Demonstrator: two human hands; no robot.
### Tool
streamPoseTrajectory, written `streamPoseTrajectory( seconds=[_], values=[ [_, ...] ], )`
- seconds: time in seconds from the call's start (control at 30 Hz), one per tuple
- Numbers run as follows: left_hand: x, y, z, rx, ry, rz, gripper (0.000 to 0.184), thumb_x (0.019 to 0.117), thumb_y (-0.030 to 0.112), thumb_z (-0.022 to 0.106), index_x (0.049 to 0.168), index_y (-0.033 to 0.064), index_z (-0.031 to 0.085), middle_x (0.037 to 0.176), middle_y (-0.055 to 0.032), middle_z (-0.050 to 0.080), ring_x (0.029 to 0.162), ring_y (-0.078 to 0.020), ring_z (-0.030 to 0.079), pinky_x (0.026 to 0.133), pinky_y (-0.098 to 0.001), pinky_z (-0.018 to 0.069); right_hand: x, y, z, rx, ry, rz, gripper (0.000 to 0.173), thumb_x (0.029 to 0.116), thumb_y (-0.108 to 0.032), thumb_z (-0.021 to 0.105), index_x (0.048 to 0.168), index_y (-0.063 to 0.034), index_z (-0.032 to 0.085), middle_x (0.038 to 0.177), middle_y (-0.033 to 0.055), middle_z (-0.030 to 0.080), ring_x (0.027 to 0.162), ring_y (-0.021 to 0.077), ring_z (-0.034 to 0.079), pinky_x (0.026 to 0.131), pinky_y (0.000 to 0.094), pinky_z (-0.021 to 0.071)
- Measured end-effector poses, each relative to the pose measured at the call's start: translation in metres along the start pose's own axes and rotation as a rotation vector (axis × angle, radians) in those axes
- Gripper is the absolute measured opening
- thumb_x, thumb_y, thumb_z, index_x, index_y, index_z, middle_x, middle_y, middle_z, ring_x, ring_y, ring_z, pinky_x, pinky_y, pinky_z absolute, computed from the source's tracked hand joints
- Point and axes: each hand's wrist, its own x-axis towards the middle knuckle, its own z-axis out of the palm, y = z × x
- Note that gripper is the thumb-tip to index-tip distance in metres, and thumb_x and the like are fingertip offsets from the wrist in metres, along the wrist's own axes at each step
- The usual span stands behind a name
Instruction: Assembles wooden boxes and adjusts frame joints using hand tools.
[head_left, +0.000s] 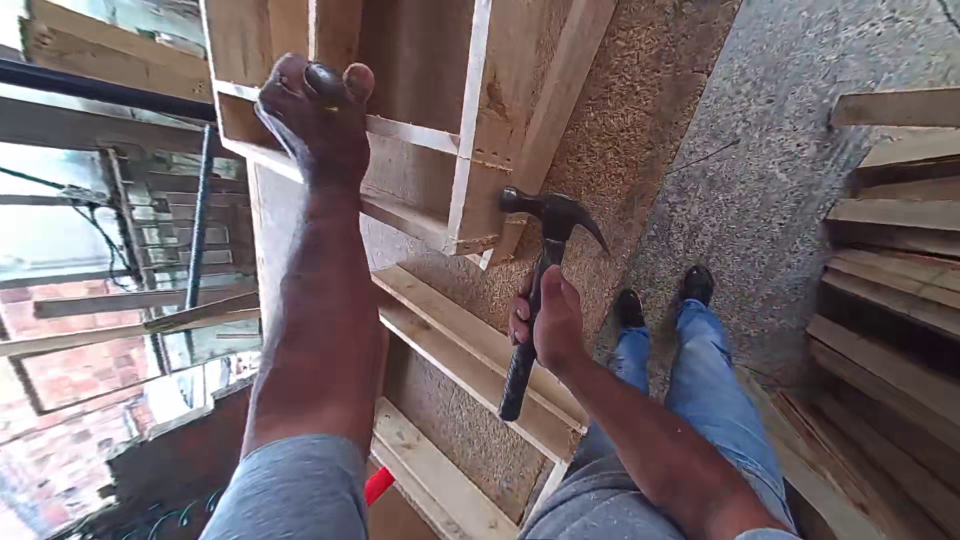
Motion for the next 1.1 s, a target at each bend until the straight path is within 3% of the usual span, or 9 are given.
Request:
streamPoseTrajectory(
  seconds=[0.1,0.17,0.3,0.47,0.6,0.77,0.9,1.03,1.1],
  values=[
    [0.002,0.000,0.002,0.018,-0.003,-0.015,0.064,0.0938,0.060,0.060,0.116,0.0006,0.066,0.112,-0.0172,0.071,0.107,-0.0242,0.070,0.100,-0.0446,0.0516,-0.005,-0.014,-0.001,0.223,0.003,-0.228,0.062,0.0998,-0.070,0.040,0.093,-0.0094,0.053,0.057,0.0010,0.051,0.040,0.0150,0.052,0.039,0.0329,0.0518],
    [0.002,0.001,0.003,0.034,0.003,-0.018,0.060,0.0940,0.056,0.060,0.118,0.0009,0.066,0.114,-0.0175,0.071,0.109,-0.0238,0.069,0.101,-0.0439,0.0497,-0.002,-0.006,0.001,0.312,0.030,-0.353,0.063,0.0935,-0.074,0.048,0.090,-0.0125,0.056,0.056,0.0011,0.053,0.040,0.0157,0.053,0.040,0.0343,0.0517],
    [0.002,-0.002,0.005,0.086,0.033,0.007,0.054,0.0945,0.052,0.058,0.116,0.0036,0.066,0.112,-0.0149,0.072,0.108,-0.0229,0.069,0.099,-0.0434,0.0502,0.004,0.019,0.012,-0.018,0.051,-0.067,0.057,0.1101,-0.052,0.023,0.092,-0.0050,0.049,0.054,-0.0006,0.046,0.038,0.0127,0.050,0.038,0.0314,0.0516],
    [0.001,0.003,0.005,0.105,0.036,0.008,0.053,0.0944,0.050,0.058,0.116,0.0023,0.066,0.115,-0.0181,0.071,0.114,-0.0279,0.067,0.101,-0.0476,0.0478,0.004,0.005,0.004,0.217,0.089,-0.487,0.060,0.0989,-0.069,0.044,0.090,-0.0106,0.055,0.057,0.0006,0.053,0.041,0.0144,0.052,0.039,0.0330,0.0513],
    [-0.003,0.003,0.003,0.095,0.031,0.016,0.049,0.0940,0.048,0.058,0.115,0.0044,0.067,0.114,-0.0162,0.071,0.112,-0.0248,0.067,0.100,-0.0451,0.0480,0.009,0.038,0.013,-0.023,0.083,-0.158,0.054,0.1104,-0.050,0.025,0.090,-0.0059,0.048,0.053,-0.0011,0.045,0.038,0.0120,0.048,0.038,0.0315,0.0508],
    [-0.001,0.004,0.004,0.093,0.039,0.013,0.049,0.0936,0.046,0.058,0.117,0.0044,0.068,0.115,-0.0163,0.071,0.113,-0.0252,0.067,0.100,-0.0450,0.0480,0.010,0.021,0.008,0.167,0.124,-0.507,0.059,0.1015,-0.066,0.042,0.090,-0.0093,0.053,0.056,-0.0002,0.051,0.040,0.0132,0.051,0.038,0.0319,0.0511],
    [-0.001,0.003,0.004,0.090,0.047,0.012,0.048,0.0932,0.046,0.059,0.116,0.0051,0.067,0.114,-0.0154,0.071,0.112,-0.0240,0.068,0.100,-0.0448,0.0482,0.014,0.036,0.008,-0.068,0.078,-0.157,0.051,0.1117,-0.045,0.024,0.090,-0.0051,0.048,0.054,-0.0011,0.045,0.038,0.0115,0.048,0.038,0.0298,0.0501],
    [0.001,0.000,0.005,0.093,0.028,0.004,0.052,0.0937,0.047,0.059,0.123,0.0035,0.066,0.119,-0.0175,0.070,0.117,-0.0260,0.066,0.103,-0.0459,0.0471,0.013,0.028,0.000,0.050,0.137,-0.493,0.054,0.1065,-0.058,0.037,0.091,-0.0086,0.052,0.057,-0.0011,0.052,0.040,0.0119,0.052,0.038,0.0305,0.0514],
    [0.001,0.000,0.005,0.091,0.041,0.004,0.052,0.0933,0.047,0.059,0.123,0.0041,0.066,0.120,-0.0169,0.070,0.117,-0.0260,0.066,0.103,-0.0457,0.0472,0.023,0.041,0.001,-0.113,0.122,-0.392,0.046,0.1105,-0.045,0.032,0.091,-0.0072,0.049,0.057,-0.0026,0.049,0.041,0.0102,0.049,0.038,0.0289,0.0492]
  ],
)
